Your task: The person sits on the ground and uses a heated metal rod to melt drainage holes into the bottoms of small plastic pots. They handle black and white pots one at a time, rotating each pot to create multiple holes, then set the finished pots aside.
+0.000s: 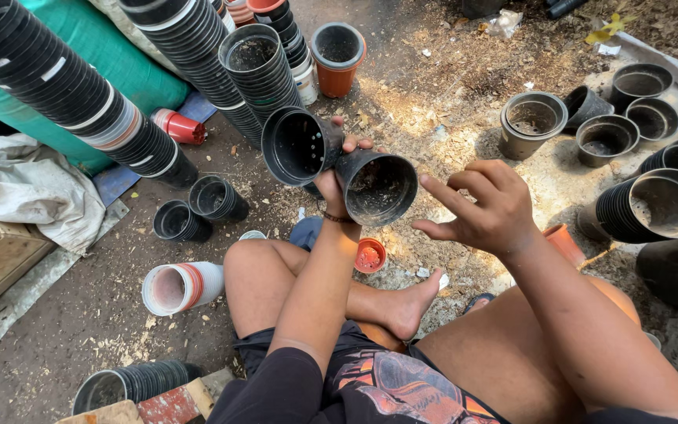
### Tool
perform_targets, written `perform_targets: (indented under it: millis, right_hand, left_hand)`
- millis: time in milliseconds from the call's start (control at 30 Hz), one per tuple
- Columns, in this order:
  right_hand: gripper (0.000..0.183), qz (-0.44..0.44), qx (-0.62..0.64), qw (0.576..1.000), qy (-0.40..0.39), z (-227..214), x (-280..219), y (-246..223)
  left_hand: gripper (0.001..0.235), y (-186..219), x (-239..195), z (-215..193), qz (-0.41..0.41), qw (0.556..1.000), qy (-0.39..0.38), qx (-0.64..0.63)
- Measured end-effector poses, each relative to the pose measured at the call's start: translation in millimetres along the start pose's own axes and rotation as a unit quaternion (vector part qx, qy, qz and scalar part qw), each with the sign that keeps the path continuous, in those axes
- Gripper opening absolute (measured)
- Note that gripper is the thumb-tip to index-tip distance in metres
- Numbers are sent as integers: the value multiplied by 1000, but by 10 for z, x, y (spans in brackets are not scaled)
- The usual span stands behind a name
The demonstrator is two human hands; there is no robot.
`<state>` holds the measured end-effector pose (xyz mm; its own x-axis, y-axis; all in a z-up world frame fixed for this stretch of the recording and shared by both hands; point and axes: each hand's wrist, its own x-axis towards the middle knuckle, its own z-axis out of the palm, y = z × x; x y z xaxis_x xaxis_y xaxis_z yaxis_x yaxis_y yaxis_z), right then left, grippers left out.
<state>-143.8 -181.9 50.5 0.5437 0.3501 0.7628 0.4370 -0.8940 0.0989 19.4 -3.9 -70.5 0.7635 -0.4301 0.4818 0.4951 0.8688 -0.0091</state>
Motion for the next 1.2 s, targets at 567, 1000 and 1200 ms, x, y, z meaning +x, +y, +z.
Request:
perform_targets:
  millis: [567,1000,1200]
  right_hand:
    - [27,187,251,916,-250,311,84,-177]
    - [20,236,248,932,-119,736,-83,-87]
    - [22,210,254,931,-157,794,-72,18]
  left_hand:
    - [47,-257,-137,-231,-25,973,94,212]
    - [92,-260,-37,-195,30,939,184,287]
    - [89,-319,-19,-113,26,934,209,289]
